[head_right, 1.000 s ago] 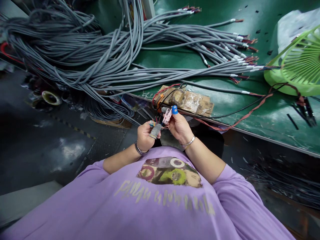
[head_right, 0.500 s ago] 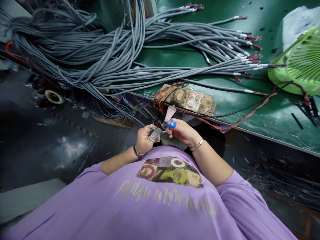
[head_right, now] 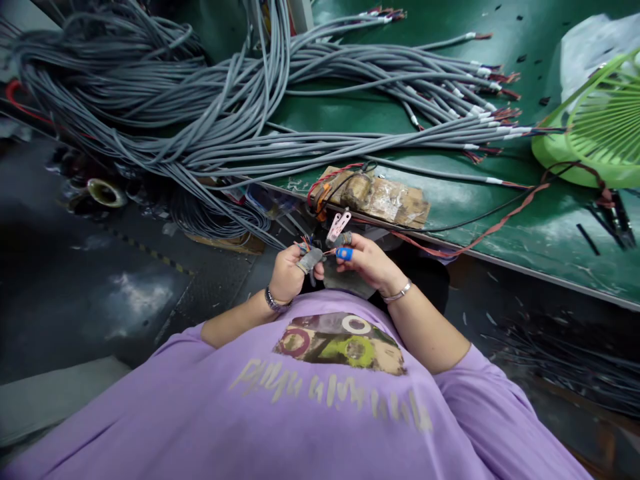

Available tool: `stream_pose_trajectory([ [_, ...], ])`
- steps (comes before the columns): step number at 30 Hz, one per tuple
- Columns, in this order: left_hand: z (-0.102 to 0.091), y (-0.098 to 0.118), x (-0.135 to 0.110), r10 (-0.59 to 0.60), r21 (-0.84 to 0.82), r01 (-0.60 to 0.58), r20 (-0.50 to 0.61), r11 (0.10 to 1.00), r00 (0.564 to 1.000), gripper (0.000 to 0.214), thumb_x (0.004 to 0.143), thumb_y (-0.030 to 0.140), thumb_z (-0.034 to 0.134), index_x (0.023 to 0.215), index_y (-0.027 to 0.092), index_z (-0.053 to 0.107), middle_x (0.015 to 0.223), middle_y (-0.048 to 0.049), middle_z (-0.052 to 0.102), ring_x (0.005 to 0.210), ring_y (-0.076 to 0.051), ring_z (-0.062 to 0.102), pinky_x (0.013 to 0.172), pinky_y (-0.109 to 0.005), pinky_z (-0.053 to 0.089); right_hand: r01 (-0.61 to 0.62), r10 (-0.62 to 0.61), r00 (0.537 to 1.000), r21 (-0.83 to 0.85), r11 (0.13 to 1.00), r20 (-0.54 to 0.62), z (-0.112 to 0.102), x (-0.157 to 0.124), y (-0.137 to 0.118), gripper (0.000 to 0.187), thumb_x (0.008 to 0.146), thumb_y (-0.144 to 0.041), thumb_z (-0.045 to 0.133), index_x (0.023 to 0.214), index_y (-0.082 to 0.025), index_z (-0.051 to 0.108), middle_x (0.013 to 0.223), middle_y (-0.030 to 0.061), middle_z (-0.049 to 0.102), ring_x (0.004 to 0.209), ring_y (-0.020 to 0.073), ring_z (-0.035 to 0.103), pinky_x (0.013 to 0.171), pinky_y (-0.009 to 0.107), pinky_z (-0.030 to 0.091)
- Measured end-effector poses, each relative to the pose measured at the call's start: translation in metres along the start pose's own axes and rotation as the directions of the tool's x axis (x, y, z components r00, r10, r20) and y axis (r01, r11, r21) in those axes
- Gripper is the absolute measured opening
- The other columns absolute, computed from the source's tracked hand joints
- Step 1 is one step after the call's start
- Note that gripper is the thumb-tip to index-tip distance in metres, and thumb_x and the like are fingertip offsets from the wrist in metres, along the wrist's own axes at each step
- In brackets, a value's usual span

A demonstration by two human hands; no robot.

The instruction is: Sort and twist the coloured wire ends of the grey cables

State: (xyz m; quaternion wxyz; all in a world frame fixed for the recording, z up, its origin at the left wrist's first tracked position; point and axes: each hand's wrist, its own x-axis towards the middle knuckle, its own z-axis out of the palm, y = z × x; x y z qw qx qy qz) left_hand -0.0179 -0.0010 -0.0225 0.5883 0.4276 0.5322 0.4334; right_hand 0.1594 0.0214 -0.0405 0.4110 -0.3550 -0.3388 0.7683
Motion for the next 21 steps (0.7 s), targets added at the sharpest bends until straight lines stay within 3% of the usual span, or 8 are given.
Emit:
stream_pose_trajectory([
  [2, 0.000, -0.001, 0.000, 0.009, -0.017, -0.009, -0.032, 1.000, 0.999, 0.050, 0.067, 0.061, 0.078, 0.068, 0.014, 0.060, 0.055, -0.0023, 0.066, 0.045, -0.013, 0.062, 0.046, -0.022, 0.051, 0.027, -0.025, 0.999, -0.043, 0.999, 0.033, 0.002, -0.001, 0.003, 0.038, 0.061, -0.035, 0.090, 0.090, -0.020, 0.072, 0.083, 0.0014, 0.071, 0.067, 0.0124, 0.062, 0.058, 0.024, 0.053],
  [4, -0.001, -0.002, 0.000, 0.003, -0.017, -0.003, -0.007, 1.000, 1.000, 0.049, 0.068, 0.061, 0.077, 0.067, 0.014, 0.062, 0.057, -0.0035, 0.067, 0.048, -0.013, 0.064, 0.047, -0.022, 0.052, 0.106, -0.108, 0.994, -0.067, 0.992, -0.019, 0.007, -0.001, 0.007, 0.032, 0.066, -0.035, 0.088, 0.087, -0.019, 0.070, 0.075, -0.0001, 0.069, 0.062, 0.0102, 0.060, 0.054, 0.021, 0.048],
  [7, -0.002, -0.001, 0.001, -0.034, 0.005, 0.033, 0.156, 0.999, 0.987, 0.047, 0.069, 0.058, 0.079, 0.066, 0.013, 0.065, 0.060, -0.0058, 0.069, 0.051, -0.014, 0.065, 0.053, -0.024, 0.054, 0.158, -0.159, 0.985, -0.016, 0.987, -0.060, 0.017, 0.000, 0.011, 0.031, 0.069, -0.039, 0.086, 0.078, -0.019, 0.066, 0.062, -0.0028, 0.064, 0.049, 0.0090, 0.055, 0.047, 0.021, 0.044],
  [9, -0.002, 0.000, 0.001, -0.079, 0.046, 0.069, 0.294, 0.997, 0.952, 0.045, 0.067, 0.055, 0.081, 0.063, 0.012, 0.067, 0.059, -0.0068, 0.069, 0.051, -0.014, 0.065, 0.054, -0.024, 0.054, 0.092, -0.092, 0.996, 0.027, 0.995, 0.005, 0.023, 0.000, 0.012, 0.035, 0.067, -0.044, 0.085, 0.077, -0.019, 0.062, 0.058, -0.0027, 0.063, 0.043, 0.0119, 0.056, 0.044, 0.025, 0.045],
  [11, -0.002, 0.001, 0.000, -0.119, 0.068, 0.101, 0.357, 0.993, 0.926, 0.044, 0.066, 0.052, 0.083, 0.062, 0.011, 0.067, 0.057, -0.0068, 0.068, 0.050, -0.013, 0.064, 0.053, -0.023, 0.053, 0.045, -0.046, 0.999, 0.038, 0.998, 0.014, 0.026, 0.003, 0.012, 0.038, 0.065, -0.046, 0.086, 0.076, -0.019, 0.061, 0.056, -0.0027, 0.063, 0.039, 0.0127, 0.054, 0.041, 0.026, 0.045],
  [16, -0.003, -0.007, 0.000, -0.116, -0.032, 0.129, 0.265, 0.991, 0.957, 0.045, 0.068, 0.054, 0.081, 0.068, 0.011, 0.066, 0.058, -0.0053, 0.068, 0.047, -0.013, 0.062, 0.050, -0.023, 0.052, 0.073, -0.037, 0.967, 0.136, 0.988, -0.252, 0.017, 0.013, 0.010, 0.037, 0.056, -0.037, 0.091, 0.074, -0.016, 0.067, 0.065, -0.0023, 0.065, 0.050, 0.0044, 0.050, 0.046, 0.016, 0.045],
  [18, -0.005, -0.013, 0.001, -0.083, -0.067, 0.099, 0.212, 0.993, 0.974, 0.045, 0.070, 0.055, 0.080, 0.072, 0.011, 0.066, 0.059, -0.0047, 0.068, 0.048, -0.013, 0.062, 0.050, -0.024, 0.053, 0.023, 0.030, 0.967, 0.204, 0.979, -0.252, 0.011, 0.013, 0.009, 0.037, 0.053, -0.033, 0.091, 0.076, -0.016, 0.068, 0.074, -0.0010, 0.068, 0.055, 0.0051, 0.053, 0.050, 0.017, 0.049],
  [21, -0.008, -0.018, 0.004, -0.035, -0.100, 0.050, 0.149, 0.994, 0.988, 0.044, 0.071, 0.054, 0.078, 0.076, 0.012, 0.068, 0.060, -0.0038, 0.069, 0.047, -0.013, 0.062, 0.049, -0.025, 0.053, -0.084, 0.116, 0.984, 0.221, 0.972, -0.135, 0.006, 0.007, 0.007, 0.038, 0.054, -0.032, 0.090, 0.080, -0.017, 0.068, 0.078, -0.0002, 0.068, 0.061, 0.0078, 0.057, 0.052, 0.020, 0.052],
])
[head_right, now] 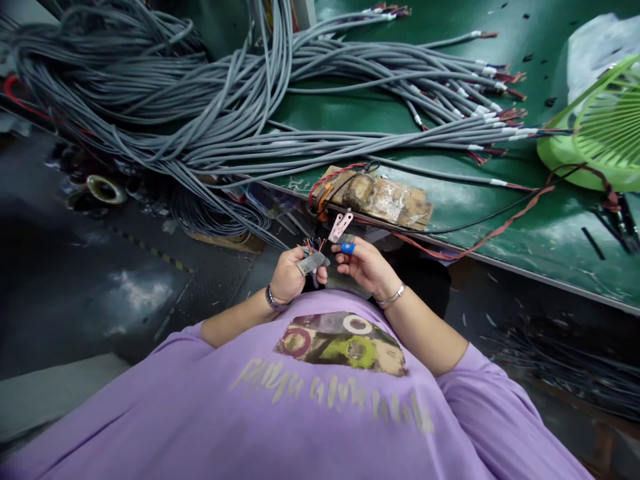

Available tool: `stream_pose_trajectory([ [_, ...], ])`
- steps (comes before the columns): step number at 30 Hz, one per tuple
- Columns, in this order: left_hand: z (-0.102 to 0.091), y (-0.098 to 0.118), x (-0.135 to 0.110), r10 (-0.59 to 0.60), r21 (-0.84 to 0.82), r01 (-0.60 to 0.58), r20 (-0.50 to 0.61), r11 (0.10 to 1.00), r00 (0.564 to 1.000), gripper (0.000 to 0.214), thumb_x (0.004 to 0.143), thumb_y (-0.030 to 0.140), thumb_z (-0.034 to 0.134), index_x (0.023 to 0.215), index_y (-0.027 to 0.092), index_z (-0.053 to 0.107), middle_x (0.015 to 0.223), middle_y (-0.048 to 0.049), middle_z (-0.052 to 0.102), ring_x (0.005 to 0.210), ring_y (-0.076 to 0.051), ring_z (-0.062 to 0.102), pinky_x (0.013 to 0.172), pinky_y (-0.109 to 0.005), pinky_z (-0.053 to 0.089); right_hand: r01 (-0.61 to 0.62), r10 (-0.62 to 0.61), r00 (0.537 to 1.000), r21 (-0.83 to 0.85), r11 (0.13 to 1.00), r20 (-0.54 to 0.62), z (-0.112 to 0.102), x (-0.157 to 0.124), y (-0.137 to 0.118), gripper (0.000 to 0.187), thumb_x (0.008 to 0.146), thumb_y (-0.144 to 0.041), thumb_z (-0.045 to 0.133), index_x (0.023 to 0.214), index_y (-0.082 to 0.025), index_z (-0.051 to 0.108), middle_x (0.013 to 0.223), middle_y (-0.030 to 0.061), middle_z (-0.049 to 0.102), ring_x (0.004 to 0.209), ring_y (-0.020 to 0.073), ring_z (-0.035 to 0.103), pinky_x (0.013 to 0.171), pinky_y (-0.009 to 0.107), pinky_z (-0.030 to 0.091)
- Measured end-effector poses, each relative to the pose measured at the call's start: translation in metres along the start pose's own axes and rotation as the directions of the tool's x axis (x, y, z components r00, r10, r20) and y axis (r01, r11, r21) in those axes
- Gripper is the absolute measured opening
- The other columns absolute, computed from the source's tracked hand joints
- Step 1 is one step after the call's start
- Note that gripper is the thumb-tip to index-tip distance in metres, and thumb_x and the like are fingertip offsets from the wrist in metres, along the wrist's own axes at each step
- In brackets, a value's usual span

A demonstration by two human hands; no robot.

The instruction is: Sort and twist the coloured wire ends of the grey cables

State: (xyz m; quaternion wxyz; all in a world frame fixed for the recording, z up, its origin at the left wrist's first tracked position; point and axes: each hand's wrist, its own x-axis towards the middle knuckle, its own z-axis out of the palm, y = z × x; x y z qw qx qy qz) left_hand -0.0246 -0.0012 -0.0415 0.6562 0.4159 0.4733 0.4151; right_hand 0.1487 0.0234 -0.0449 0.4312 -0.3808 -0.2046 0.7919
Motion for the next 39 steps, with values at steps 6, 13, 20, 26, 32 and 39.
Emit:
stream_pose_trajectory([
  [6, 0.004, 0.007, -0.002, 0.025, 0.076, -0.027, 0.020, 0.997, 0.999, 0.045, 0.069, 0.055, 0.080, 0.064, 0.012, 0.066, 0.057, -0.0053, 0.068, 0.048, -0.012, 0.062, 0.050, -0.023, 0.053, 0.094, -0.076, 0.994, -0.231, 0.968, 0.084, 0.010, -0.007, 0.002, 0.039, 0.063, -0.045, 0.087, 0.076, -0.018, 0.062, 0.053, -0.0061, 0.052, 0.047, 0.0071, 0.046, 0.045, 0.020, 0.037],
  [13, 0.006, 0.006, -0.002, 0.043, 0.049, -0.041, -0.050, 0.998, 0.998, 0.044, 0.071, 0.054, 0.078, 0.067, 0.013, 0.065, 0.059, -0.0047, 0.068, 0.049, -0.014, 0.065, 0.050, -0.024, 0.053, 0.175, -0.178, 0.984, -0.230, 0.957, 0.009, 0.011, -0.006, 0.007, 0.032, 0.062, -0.036, 0.087, 0.068, -0.018, 0.061, 0.052, -0.0055, 0.051, 0.048, 0.0068, 0.042, 0.049, 0.021, 0.035],
  [20, 0.012, 0.017, -0.005, 0.015, -0.164, -0.023, -0.048, 0.986, 0.999, 0.046, 0.065, 0.056, 0.080, 0.068, 0.013, 0.062, 0.047, 0.0004, 0.058, 0.036, -0.010, 0.051, 0.037, -0.023, 0.042, 0.060, -0.059, 0.998, 0.041, 0.997, -0.022, 0.005, 0.001, -0.010, 0.051, 0.061, -0.066, 0.080, 0.075, -0.019, 0.064, 0.067, -0.0012, 0.060, 0.056, 0.0091, 0.050, 0.053, 0.023, 0.046],
  [26, 0.022, 0.022, -0.003, 0.009, -0.200, -0.008, 0.002, 0.980, 1.000, 0.043, 0.066, 0.053, 0.080, 0.068, 0.013, 0.063, 0.050, 0.0000, 0.060, 0.038, -0.010, 0.052, 0.039, -0.023, 0.044, 0.098, -0.098, 0.995, 0.003, 0.995, -0.017, 0.021, 0.008, -0.022, 0.057, 0.065, -0.072, 0.075, 0.080, -0.018, 0.065, 0.065, -0.0029, 0.056, 0.054, 0.0077, 0.045, 0.051, 0.022, 0.044],
  [32, 0.027, 0.018, 0.002, -0.008, -0.163, 0.001, -0.048, 0.987, 0.999, 0.046, 0.065, 0.055, 0.080, 0.072, 0.013, 0.064, 0.052, -0.0001, 0.062, 0.039, -0.010, 0.053, 0.040, -0.022, 0.046, 0.162, -0.159, 0.985, 0.056, 0.985, -0.061, 0.025, 0.015, -0.013, 0.052, 0.064, -0.066, 0.081, 0.068, -0.018, 0.060, 0.060, -0.0038, 0.053, 0.055, 0.0083, 0.046, 0.053, 0.023, 0.042],
  [39, 0.029, 0.016, 0.004, -0.027, -0.145, 0.021, -0.041, 0.989, 0.999, 0.043, 0.065, 0.052, 0.081, 0.069, 0.013, 0.063, 0.052, -0.0003, 0.062, 0.038, -0.010, 0.052, 0.039, -0.022, 0.045, 0.199, -0.189, 0.977, 0.100, 0.975, -0.100, 0.025, 0.020, -0.008, 0.050, 0.063, -0.064, 0.082, 0.070, -0.019, 0.062, 0.063, -0.0031, 0.059, 0.058, 0.0092, 0.051, 0.056, 0.024, 0.043],
])
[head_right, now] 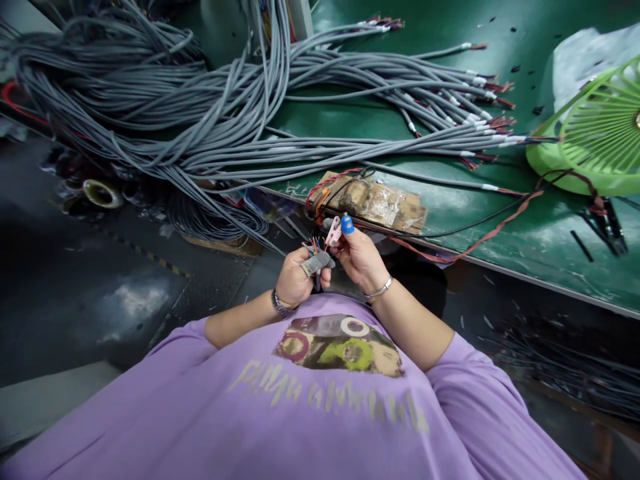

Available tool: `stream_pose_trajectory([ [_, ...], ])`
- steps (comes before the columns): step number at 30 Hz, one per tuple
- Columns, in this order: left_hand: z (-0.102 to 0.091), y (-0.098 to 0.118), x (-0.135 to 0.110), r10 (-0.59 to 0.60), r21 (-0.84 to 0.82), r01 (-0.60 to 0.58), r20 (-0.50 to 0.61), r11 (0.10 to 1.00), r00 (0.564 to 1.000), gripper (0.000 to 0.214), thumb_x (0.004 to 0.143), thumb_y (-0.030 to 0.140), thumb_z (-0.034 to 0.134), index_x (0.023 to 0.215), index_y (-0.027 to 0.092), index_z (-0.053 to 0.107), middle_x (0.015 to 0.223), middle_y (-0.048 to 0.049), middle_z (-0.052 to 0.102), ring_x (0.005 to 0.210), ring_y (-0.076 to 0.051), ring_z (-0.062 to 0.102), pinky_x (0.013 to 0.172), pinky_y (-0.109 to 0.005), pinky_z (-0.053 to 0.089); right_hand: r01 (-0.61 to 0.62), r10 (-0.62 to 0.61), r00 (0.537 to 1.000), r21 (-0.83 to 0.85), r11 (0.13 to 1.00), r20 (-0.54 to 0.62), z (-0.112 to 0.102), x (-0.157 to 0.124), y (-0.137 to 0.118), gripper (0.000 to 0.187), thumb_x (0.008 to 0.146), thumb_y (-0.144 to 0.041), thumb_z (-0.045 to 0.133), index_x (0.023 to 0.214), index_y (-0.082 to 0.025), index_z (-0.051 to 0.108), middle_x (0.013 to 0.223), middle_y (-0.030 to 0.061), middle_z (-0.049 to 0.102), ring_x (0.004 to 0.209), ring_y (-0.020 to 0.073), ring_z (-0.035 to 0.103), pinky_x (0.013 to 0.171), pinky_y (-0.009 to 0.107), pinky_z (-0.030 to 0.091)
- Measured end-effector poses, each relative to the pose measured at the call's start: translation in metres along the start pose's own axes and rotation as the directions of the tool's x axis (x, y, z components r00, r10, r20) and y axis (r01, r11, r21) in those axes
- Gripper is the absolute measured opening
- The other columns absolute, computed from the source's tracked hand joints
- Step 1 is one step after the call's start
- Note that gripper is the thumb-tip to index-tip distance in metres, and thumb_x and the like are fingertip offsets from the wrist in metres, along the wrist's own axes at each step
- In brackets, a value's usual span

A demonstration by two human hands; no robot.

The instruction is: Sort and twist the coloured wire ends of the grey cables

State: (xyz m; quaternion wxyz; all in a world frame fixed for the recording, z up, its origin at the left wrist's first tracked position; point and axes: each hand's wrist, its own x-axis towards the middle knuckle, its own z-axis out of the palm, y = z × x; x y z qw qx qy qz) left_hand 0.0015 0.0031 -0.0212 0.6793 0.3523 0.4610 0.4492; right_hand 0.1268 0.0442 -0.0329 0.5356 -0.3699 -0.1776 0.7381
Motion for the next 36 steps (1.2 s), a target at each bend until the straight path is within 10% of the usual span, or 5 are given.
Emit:
stream_pose_trajectory([
  [13, -0.011, -0.001, -0.014, 0.031, 0.041, -0.031, 0.000, 0.999, 1.000, 0.042, 0.068, 0.054, 0.077, 0.070, 0.014, 0.064, 0.052, -0.0005, 0.062, 0.039, -0.009, 0.052, 0.040, -0.022, 0.043, -0.116, 0.117, 0.992, -0.028, 0.993, 0.056, 0.001, -0.009, -0.011, 0.053, 0.071, -0.072, 0.071, 0.077, -0.021, 0.059, 0.067, -0.0027, 0.061, 0.055, 0.0089, 0.049, 0.052, 0.022, 0.041],
  [36, 0.001, 0.001, -0.002, -0.033, 0.020, 0.033, -0.020, 0.999, 0.999, 0.044, 0.065, 0.054, 0.080, 0.069, 0.014, 0.061, 0.050, 0.0021, 0.058, 0.038, -0.008, 0.050, 0.039, -0.021, 0.042, 0.036, -0.037, 0.999, -0.090, 0.995, -0.012, -0.002, -0.004, -0.007, 0.047, 0.064, -0.061, 0.083, 0.081, -0.020, 0.068, 0.079, 0.0014, 0.072, 0.069, 0.0121, 0.062, 0.059, 0.024, 0.046],
])
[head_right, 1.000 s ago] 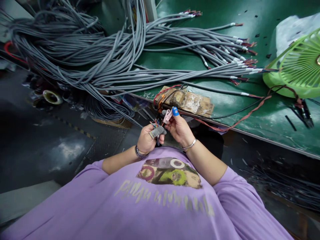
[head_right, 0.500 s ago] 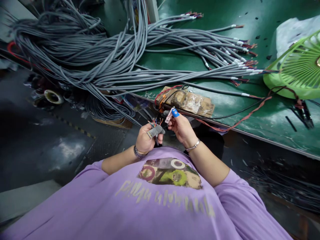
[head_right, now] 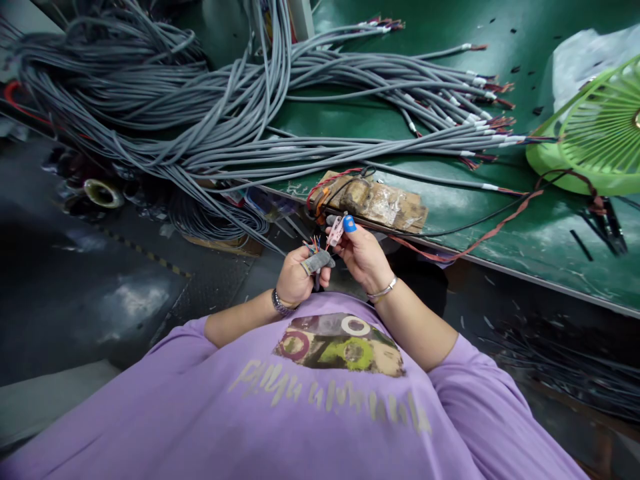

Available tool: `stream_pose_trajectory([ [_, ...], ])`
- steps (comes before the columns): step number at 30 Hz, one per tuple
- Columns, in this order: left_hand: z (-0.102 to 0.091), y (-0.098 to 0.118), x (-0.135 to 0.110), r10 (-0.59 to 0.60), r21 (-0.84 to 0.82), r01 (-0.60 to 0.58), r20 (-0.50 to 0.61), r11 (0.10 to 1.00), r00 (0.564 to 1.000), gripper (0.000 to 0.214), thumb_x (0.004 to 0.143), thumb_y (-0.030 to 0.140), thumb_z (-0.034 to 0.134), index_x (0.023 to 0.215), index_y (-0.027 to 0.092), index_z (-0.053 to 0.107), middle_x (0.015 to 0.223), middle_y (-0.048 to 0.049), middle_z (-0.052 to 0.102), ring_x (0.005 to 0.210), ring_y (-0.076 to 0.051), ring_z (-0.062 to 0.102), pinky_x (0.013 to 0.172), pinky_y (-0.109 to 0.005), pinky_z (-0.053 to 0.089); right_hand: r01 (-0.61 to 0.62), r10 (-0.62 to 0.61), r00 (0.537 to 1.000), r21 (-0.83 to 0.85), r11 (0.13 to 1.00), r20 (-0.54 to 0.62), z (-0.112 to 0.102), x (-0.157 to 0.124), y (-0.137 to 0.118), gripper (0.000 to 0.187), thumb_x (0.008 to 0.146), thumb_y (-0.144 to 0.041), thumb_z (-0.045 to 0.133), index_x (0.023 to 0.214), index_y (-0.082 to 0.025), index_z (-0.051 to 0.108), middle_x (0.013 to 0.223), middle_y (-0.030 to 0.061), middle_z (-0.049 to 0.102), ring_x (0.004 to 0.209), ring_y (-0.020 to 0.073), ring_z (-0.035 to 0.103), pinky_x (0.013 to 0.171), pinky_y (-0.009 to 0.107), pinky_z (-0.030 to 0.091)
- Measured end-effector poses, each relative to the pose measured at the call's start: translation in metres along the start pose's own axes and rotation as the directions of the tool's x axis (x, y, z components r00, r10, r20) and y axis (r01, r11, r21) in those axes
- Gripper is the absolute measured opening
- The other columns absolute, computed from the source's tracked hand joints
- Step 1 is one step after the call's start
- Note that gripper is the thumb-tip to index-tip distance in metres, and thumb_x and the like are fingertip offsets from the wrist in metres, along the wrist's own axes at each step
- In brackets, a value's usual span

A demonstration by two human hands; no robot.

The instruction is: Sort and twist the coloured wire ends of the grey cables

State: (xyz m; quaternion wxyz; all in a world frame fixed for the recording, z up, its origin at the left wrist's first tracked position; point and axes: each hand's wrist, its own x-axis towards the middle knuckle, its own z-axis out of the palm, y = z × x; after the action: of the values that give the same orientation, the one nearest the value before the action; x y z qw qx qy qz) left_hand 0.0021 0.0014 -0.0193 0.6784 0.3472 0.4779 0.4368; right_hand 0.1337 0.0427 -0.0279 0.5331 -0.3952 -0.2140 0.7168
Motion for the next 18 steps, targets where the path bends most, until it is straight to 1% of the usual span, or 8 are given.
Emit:
stream_pose_trajectory([
  [3, -0.001, -0.001, 0.000, -0.007, 0.001, 0.007, 0.006, 1.000, 1.000, 0.044, 0.065, 0.054, 0.080, 0.070, 0.014, 0.061, 0.050, 0.0020, 0.059, 0.038, -0.008, 0.050, 0.039, -0.021, 0.043, -0.012, 0.011, 1.000, 0.005, 1.000, 0.012, 0.000, -0.001, 0.000, 0.046, 0.066, -0.061, 0.082, 0.084, -0.021, 0.068, 0.081, 0.0012, 0.072, 0.070, 0.0116, 0.062, 0.058, 0.023, 0.045],
  [6, -0.002, 0.000, -0.001, 0.007, -0.003, -0.007, -0.001, 1.000, 1.000, 0.043, 0.064, 0.053, 0.080, 0.069, 0.015, 0.061, 0.050, 0.0014, 0.059, 0.038, -0.009, 0.050, 0.038, -0.021, 0.042, -0.092, 0.091, 0.996, 0.034, 0.995, 0.019, 0.000, -0.004, -0.004, 0.048, 0.069, -0.064, 0.078, 0.086, -0.021, 0.067, 0.081, 0.0010, 0.072, 0.067, 0.0110, 0.061, 0.056, 0.022, 0.045],
  [8, -0.004, 0.000, -0.003, 0.019, -0.004, -0.019, -0.005, 1.000, 1.000, 0.042, 0.065, 0.053, 0.079, 0.068, 0.015, 0.060, 0.049, 0.0013, 0.059, 0.037, -0.009, 0.050, 0.038, -0.021, 0.041, -0.151, 0.149, 0.988, 0.042, 0.988, 0.033, 0.000, -0.005, -0.007, 0.052, 0.071, -0.070, 0.072, 0.085, -0.021, 0.066, 0.077, 0.0007, 0.069, 0.064, 0.0108, 0.059, 0.054, 0.022, 0.045],
  [12, -0.009, -0.001, -0.007, 0.045, 0.009, -0.046, 0.027, 0.999, 0.999, 0.043, 0.066, 0.055, 0.079, 0.069, 0.015, 0.061, 0.048, 0.0018, 0.058, 0.036, -0.009, 0.048, 0.037, -0.022, 0.039, -0.213, 0.213, 0.974, -0.007, 0.977, 0.081, -0.002, -0.004, -0.013, 0.059, 0.073, -0.079, 0.061, 0.084, -0.021, 0.063, 0.071, 0.0010, 0.065, 0.057, 0.0118, 0.055, 0.050, 0.023, 0.044],
  [15, -0.012, 0.002, -0.007, 0.024, -0.028, -0.022, 0.079, 0.999, 0.997, 0.045, 0.064, 0.055, 0.079, 0.069, 0.015, 0.060, 0.044, 0.0022, 0.056, 0.033, -0.009, 0.046, 0.035, -0.022, 0.036, -0.203, 0.205, 0.974, -0.023, 0.979, 0.101, -0.003, -0.002, -0.013, 0.052, 0.073, -0.072, 0.068, 0.084, -0.021, 0.062, 0.070, 0.0000, 0.064, 0.055, 0.0111, 0.053, 0.049, 0.023, 0.043],
  [18, -0.013, 0.009, -0.003, -0.032, -0.090, 0.046, 0.152, 0.995, 0.988, 0.045, 0.060, 0.054, 0.082, 0.066, 0.016, 0.058, 0.039, 0.0032, 0.051, 0.028, -0.010, 0.042, 0.032, -0.022, 0.034, -0.108, 0.109, 0.989, -0.014, 0.994, 0.104, -0.005, -0.002, -0.010, 0.040, 0.071, -0.056, 0.079, 0.081, -0.021, 0.062, 0.069, -0.0021, 0.062, 0.056, 0.0091, 0.050, 0.051, 0.021, 0.043],
])
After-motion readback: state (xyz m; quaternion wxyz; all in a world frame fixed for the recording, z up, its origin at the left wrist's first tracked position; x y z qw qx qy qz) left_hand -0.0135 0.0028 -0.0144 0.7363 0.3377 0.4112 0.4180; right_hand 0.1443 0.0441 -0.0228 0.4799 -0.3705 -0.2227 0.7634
